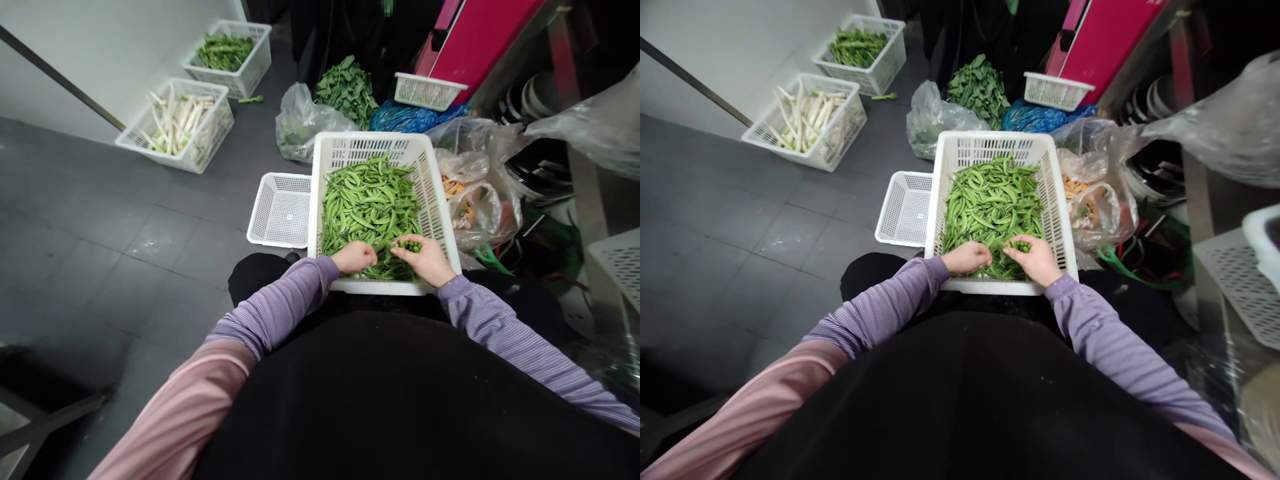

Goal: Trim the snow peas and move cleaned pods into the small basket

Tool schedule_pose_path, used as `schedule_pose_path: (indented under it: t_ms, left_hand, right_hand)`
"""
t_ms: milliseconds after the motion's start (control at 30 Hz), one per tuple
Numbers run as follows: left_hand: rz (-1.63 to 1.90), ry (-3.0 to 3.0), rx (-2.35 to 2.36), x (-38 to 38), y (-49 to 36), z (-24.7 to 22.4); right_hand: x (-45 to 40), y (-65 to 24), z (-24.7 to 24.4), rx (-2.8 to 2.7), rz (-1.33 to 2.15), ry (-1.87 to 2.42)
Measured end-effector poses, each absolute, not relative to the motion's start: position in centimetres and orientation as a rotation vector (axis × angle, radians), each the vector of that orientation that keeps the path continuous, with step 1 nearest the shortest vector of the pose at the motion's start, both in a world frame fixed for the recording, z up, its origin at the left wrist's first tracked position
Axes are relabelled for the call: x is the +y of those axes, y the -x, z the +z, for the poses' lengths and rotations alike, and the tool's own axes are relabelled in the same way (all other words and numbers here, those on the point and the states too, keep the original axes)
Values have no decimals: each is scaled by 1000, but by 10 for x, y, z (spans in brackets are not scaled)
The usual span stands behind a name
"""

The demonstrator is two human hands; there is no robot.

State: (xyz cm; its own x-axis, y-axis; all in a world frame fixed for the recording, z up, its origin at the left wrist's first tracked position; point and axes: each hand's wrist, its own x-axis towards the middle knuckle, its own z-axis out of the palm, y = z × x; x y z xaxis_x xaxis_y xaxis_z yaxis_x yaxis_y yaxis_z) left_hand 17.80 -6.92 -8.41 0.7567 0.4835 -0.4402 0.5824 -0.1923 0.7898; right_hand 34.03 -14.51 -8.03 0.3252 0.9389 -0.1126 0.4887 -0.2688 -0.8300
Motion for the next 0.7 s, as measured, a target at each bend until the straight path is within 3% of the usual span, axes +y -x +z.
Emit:
schedule_pose_path:
  t_ms: [100,233,433,700]
  left_hand:
    - [-404,-2236,837,-71,-176,-91]
    - [-650,-2292,856,-70,-169,-93]
    - [113,-1991,1000,-62,-167,-71]
    - [21,-1217,762,-71,-179,-69]
  right_hand:
    - [-144,-336,-74,-875,956,1734]
    - [-143,-332,-70,-589,1084,1533]
    - [-144,-326,-70,-559,1172,1512]
    - [-144,-309,-79,-488,1117,1525]
